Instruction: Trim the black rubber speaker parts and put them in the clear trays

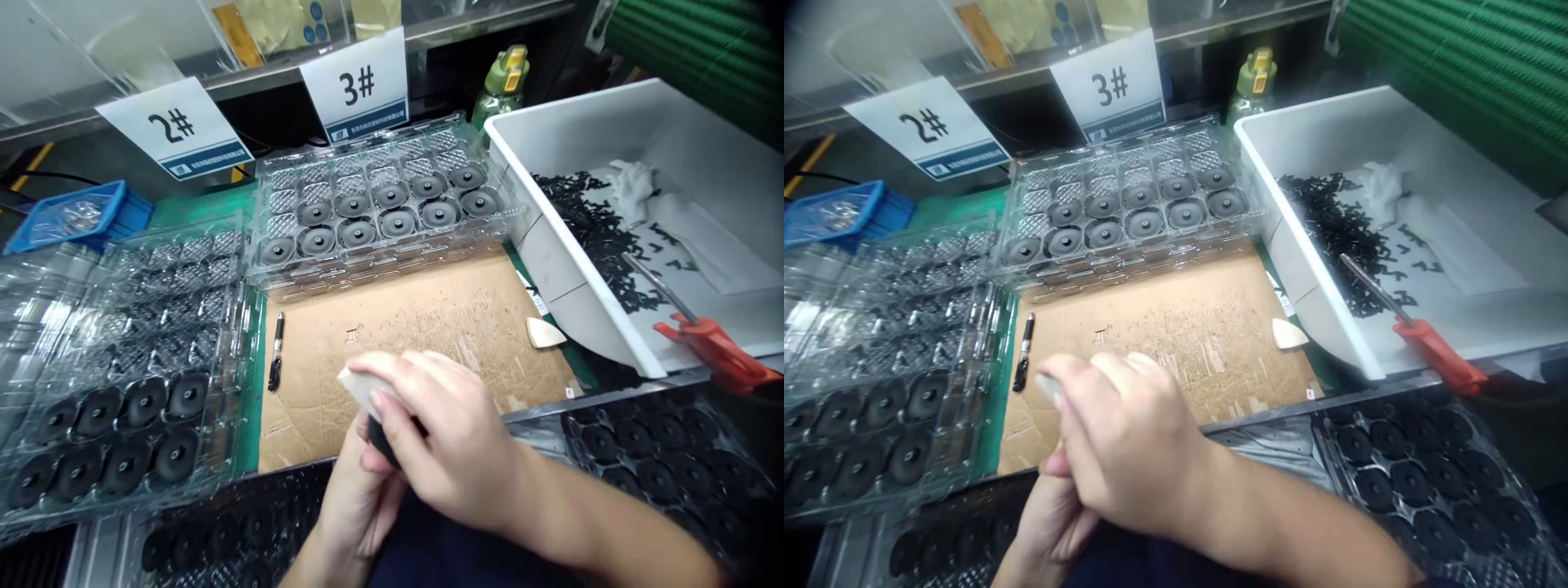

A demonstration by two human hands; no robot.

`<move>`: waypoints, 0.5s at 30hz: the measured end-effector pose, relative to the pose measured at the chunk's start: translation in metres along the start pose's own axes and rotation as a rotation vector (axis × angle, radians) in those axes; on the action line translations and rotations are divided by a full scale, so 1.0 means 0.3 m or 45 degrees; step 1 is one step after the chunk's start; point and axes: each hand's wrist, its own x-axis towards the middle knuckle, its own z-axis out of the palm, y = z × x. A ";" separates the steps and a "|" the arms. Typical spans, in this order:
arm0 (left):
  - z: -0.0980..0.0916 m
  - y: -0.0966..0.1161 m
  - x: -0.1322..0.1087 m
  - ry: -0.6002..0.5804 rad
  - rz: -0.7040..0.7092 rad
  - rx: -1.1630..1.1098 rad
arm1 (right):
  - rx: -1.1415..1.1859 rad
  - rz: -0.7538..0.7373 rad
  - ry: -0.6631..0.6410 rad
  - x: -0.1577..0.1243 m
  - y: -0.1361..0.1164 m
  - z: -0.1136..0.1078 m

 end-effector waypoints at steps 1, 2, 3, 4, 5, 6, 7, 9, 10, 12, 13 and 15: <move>0.003 0.004 -0.001 -0.005 -0.015 0.001 | -0.002 -0.053 0.049 -0.003 0.001 0.001; 0.004 0.010 -0.002 -0.020 -0.020 0.004 | 0.019 -0.096 0.035 -0.012 -0.001 -0.003; 0.001 0.017 -0.001 -0.039 -0.018 0.012 | 0.054 -0.112 -0.038 -0.026 -0.003 -0.011; -0.003 0.024 0.000 -0.065 -0.017 0.027 | 0.080 -0.096 -0.128 -0.044 -0.004 -0.025; -0.010 0.031 0.001 -0.090 -0.020 0.048 | 0.079 -0.040 -0.192 -0.062 -0.004 -0.041; -0.016 0.036 0.003 -0.113 -0.029 0.069 | 0.041 0.035 -0.216 -0.079 -0.001 -0.059; -0.022 0.039 0.004 -0.130 -0.042 0.083 | -0.025 0.110 -0.202 -0.092 0.006 -0.075; -0.026 0.042 0.004 -0.157 -0.060 0.090 | -0.129 0.164 -0.138 -0.103 0.026 -0.100; -0.025 0.043 0.003 -0.180 -0.064 0.087 | -0.123 0.145 -0.114 -0.102 0.040 -0.107; -0.017 0.045 -0.002 -0.240 -0.086 0.075 | 0.001 0.134 -0.046 -0.095 0.072 -0.110; -0.013 0.046 -0.006 -0.266 -0.105 0.069 | 0.083 0.187 0.013 -0.093 0.090 -0.105; -0.008 0.050 -0.012 -0.297 -0.157 0.039 | 0.211 0.391 0.161 -0.102 0.126 -0.086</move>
